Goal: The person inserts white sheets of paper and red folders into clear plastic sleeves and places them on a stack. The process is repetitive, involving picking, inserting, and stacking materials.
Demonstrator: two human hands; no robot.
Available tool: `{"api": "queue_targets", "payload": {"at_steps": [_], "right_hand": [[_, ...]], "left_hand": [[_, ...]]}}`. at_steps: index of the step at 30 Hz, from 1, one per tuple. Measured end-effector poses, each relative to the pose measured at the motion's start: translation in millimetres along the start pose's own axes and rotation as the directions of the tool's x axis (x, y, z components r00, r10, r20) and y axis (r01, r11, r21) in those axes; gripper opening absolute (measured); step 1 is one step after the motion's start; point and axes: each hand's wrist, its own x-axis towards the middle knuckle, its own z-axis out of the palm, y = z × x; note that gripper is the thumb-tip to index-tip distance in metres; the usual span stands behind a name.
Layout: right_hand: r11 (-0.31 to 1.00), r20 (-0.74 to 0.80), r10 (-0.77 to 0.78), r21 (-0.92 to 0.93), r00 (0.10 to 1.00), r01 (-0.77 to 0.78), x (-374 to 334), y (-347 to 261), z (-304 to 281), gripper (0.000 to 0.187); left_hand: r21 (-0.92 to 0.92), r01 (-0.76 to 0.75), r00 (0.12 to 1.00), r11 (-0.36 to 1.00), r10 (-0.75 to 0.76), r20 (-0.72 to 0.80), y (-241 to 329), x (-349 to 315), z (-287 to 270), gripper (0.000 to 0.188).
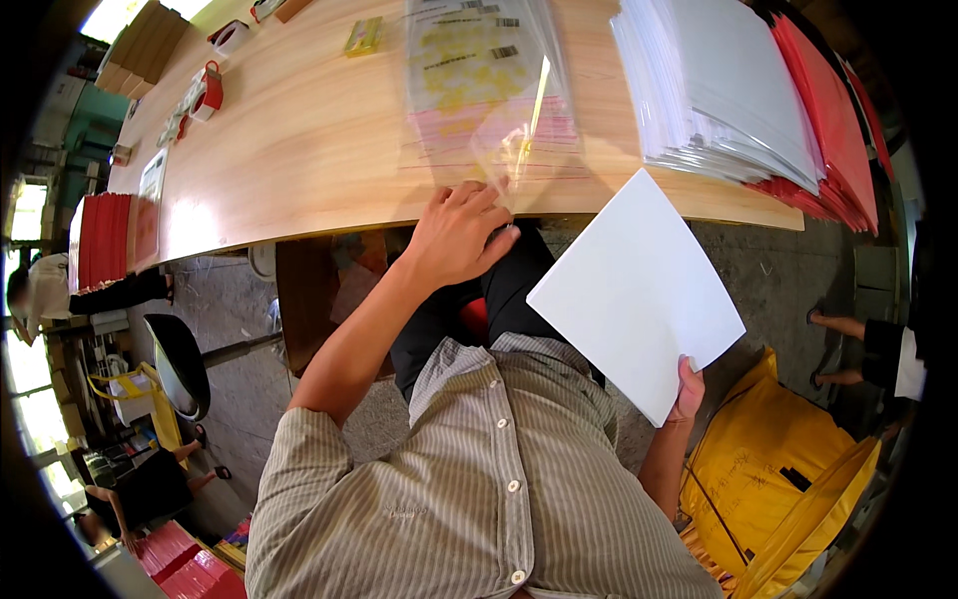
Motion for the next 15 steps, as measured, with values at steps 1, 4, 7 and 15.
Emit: {"api": "queue_targets", "payload": {"at_steps": [1, 4, 7, 15], "right_hand": [[1.000, 0.003, 0.003, 0.005, 1.000, -0.003, 0.1, -0.5, 2.8, 0.056], [0.999, -0.039, 0.011, 0.039, 0.999, -0.009, 1.5, 0.5, 2.2, 0.056], [0.999, -0.061, 0.008, 0.052, 0.998, -0.005, -2.1, -1.4, 14.7, 0.057], [1.000, -0.060, -0.016, -0.012, 0.998, 0.015, -10.4, -9.5, 16.6, 0.054]], "left_hand": [[0.044, 0.007, 0.999, 0.999, -0.008, 0.031, -0.9, 4.2, 1.3, 0.019], [0.155, 0.006, 0.997, 0.988, -0.018, 0.078, -3.6, 19.4, 7.1, 0.024], [0.208, -0.024, 0.998, 0.978, 0.012, 0.063, -2.7, 29.5, 12.9, 0.032], [0.219, -0.043, 0.999, 0.975, 0.047, -0.013, -12.5, 29.4, 26.4, 0.042]]}}
